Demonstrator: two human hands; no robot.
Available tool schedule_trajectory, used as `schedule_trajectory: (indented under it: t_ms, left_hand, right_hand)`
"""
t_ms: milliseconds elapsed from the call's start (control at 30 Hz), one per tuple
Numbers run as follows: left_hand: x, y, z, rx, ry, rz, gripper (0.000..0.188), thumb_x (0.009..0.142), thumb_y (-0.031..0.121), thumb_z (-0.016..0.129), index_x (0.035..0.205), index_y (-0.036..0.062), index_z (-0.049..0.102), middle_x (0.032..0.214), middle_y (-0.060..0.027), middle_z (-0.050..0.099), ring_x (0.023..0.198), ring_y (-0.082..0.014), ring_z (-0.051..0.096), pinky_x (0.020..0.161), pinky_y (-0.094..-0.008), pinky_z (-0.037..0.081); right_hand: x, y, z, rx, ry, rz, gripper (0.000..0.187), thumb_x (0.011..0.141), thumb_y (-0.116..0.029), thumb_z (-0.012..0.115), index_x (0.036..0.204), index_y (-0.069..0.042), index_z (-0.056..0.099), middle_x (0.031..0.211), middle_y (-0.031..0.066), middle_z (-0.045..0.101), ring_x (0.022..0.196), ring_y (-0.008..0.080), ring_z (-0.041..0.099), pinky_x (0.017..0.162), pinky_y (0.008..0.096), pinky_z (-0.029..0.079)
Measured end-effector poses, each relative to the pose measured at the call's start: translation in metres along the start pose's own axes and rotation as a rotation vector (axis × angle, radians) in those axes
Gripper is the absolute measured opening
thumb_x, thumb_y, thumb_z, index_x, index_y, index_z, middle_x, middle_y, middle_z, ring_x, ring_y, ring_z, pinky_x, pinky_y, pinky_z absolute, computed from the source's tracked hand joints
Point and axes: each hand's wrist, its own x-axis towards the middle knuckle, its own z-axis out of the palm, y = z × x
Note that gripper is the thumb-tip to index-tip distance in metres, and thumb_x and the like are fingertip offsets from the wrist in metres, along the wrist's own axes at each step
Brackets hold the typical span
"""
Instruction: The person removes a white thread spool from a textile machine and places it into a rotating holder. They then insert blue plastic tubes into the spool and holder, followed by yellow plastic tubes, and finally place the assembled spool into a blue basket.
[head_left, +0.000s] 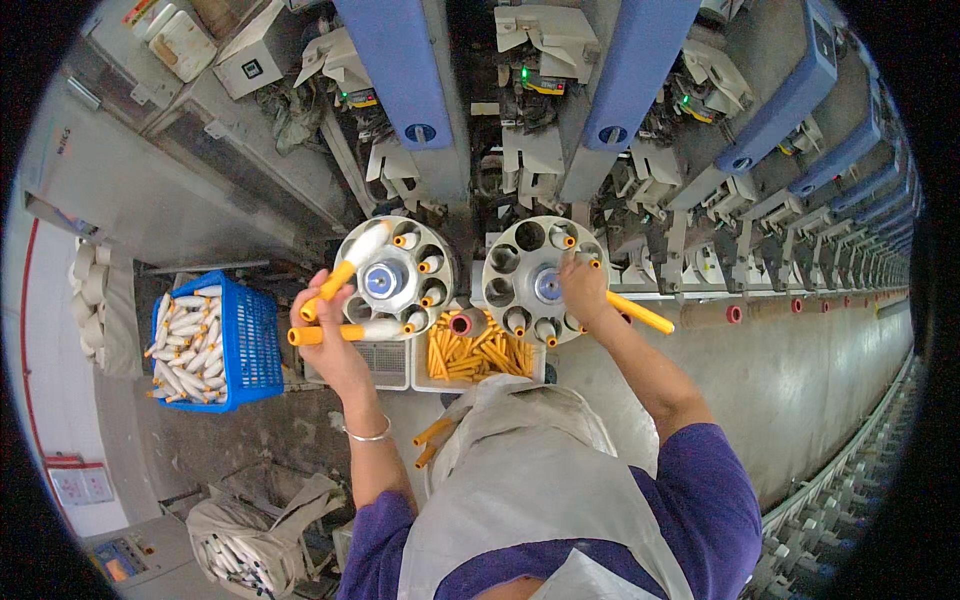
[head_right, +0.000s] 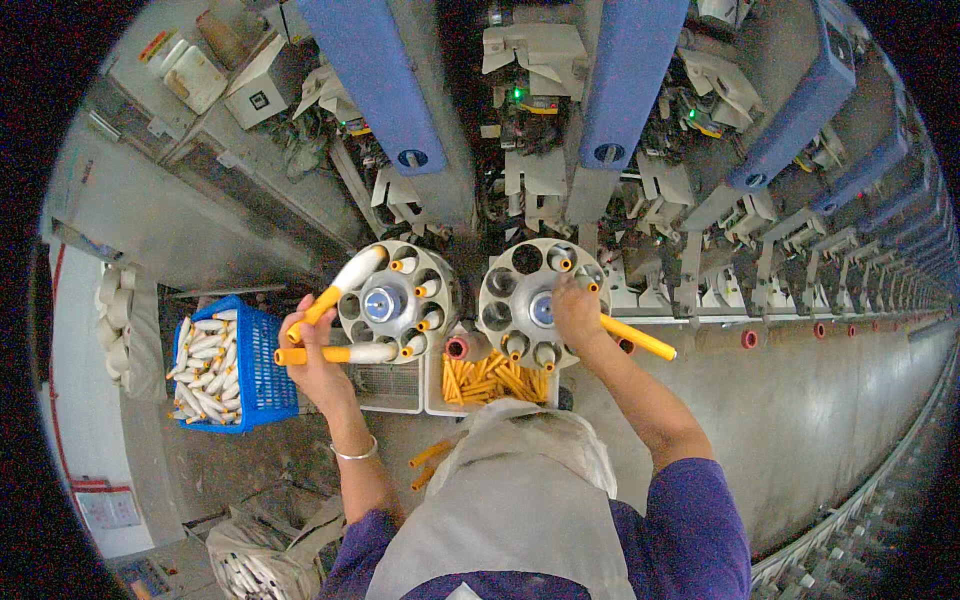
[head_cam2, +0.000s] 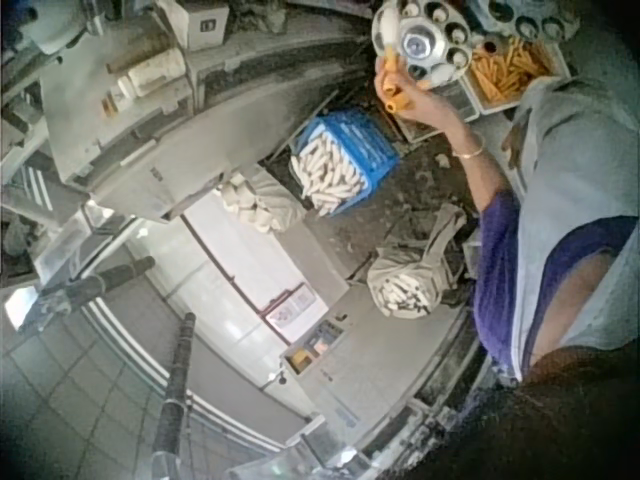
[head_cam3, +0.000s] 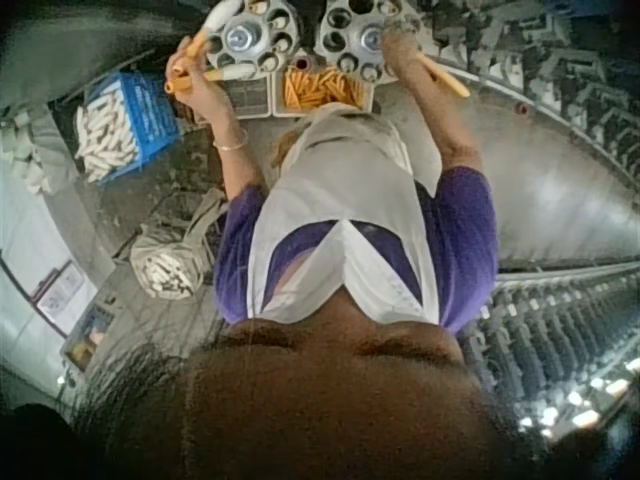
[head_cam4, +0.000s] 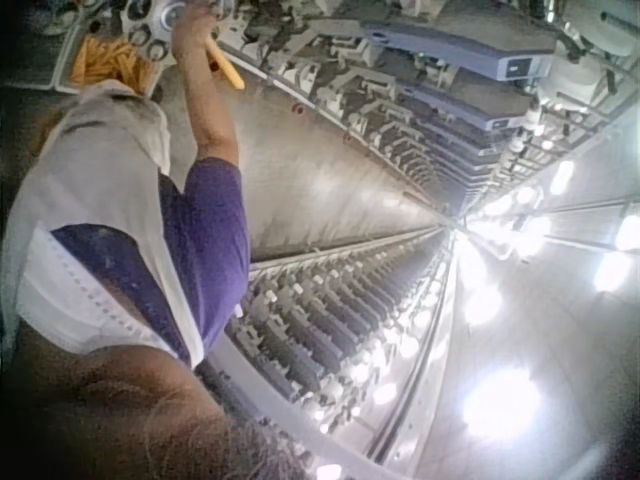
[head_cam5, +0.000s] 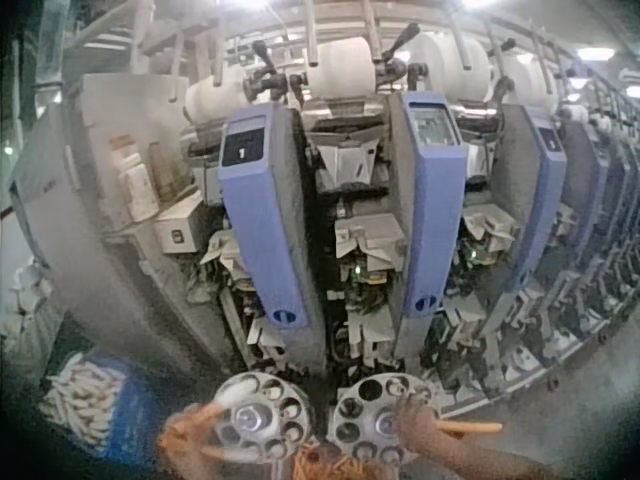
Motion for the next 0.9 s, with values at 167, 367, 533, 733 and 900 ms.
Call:
schedule_trajectory:
  t_ms: [167,367,533,733,900]
  left_hand:
    - [-0.017,-0.005,0.033,-0.155,-0.131,-0.169,0.02,0.097,0.015,0.055,0.113,0.0025,0.051,0.124,-0.0188,0.056,0.1,-0.0261,0.064,0.092,-0.0369,0.053]
    - [-0.036,-0.028,0.083,-0.208,-0.285,-0.303,0.017,0.097,0.011,0.053,0.111,0.0004,0.053,0.124,-0.019,0.056,0.097,-0.0271,0.066,0.09,-0.0359,0.054]
    - [-0.036,-0.044,0.112,-0.277,-0.294,-0.378,0.02,0.096,0.015,0.056,0.11,0.0001,0.053,0.126,-0.0204,0.055,0.096,-0.0269,0.066,0.091,-0.0353,0.053]
    - [-0.03,-0.047,0.131,-0.29,-0.337,-0.382,0.024,0.095,0.02,0.059,0.109,0.0008,0.053,0.125,-0.0205,0.055,0.096,-0.0264,0.066,0.092,-0.0373,0.053]
    - [-0.025,-0.034,0.118,-0.304,-0.293,-0.349,0.023,0.095,0.019,0.059,0.109,0.0009,0.053,0.124,-0.0202,0.056,0.098,-0.0267,0.065,0.091,-0.0373,0.054]
  right_hand:
    - [0.029,0.042,-0.019,0.383,0.152,0.086,0.03,0.088,-0.026,0.057,0.108,-0.004,0.052,0.087,0.0151,0.066,0.073,0.0348,0.066,0.062,0.0434,0.053]
    - [0.064,0.033,-0.001,0.186,-0.067,-0.017,0.029,0.093,-0.033,0.052,0.09,-0.006,0.063,0.075,0.0121,0.069,0.073,0.0294,0.069,0.061,0.0401,0.055]
    - [0.026,0.072,-0.036,0.731,0.125,0.155,0.025,0.091,-0.025,0.06,0.11,-0.01,0.067,0.08,0.0203,0.068,0.074,0.0374,0.067,0.065,0.0418,0.052]
    - [-0.022,0.112,-0.112,0.902,0.236,0.351,0.027,0.091,-0.025,0.062,0.113,-0.01,0.065,0.074,0.0207,0.066,0.069,0.0365,0.066,0.063,0.0408,0.051]
    - [-0.036,0.111,-0.126,0.914,0.244,0.409,0.027,0.091,-0.025,0.062,0.114,-0.011,0.064,0.082,0.0211,0.068,0.073,0.0332,0.068,0.065,0.0395,0.052]
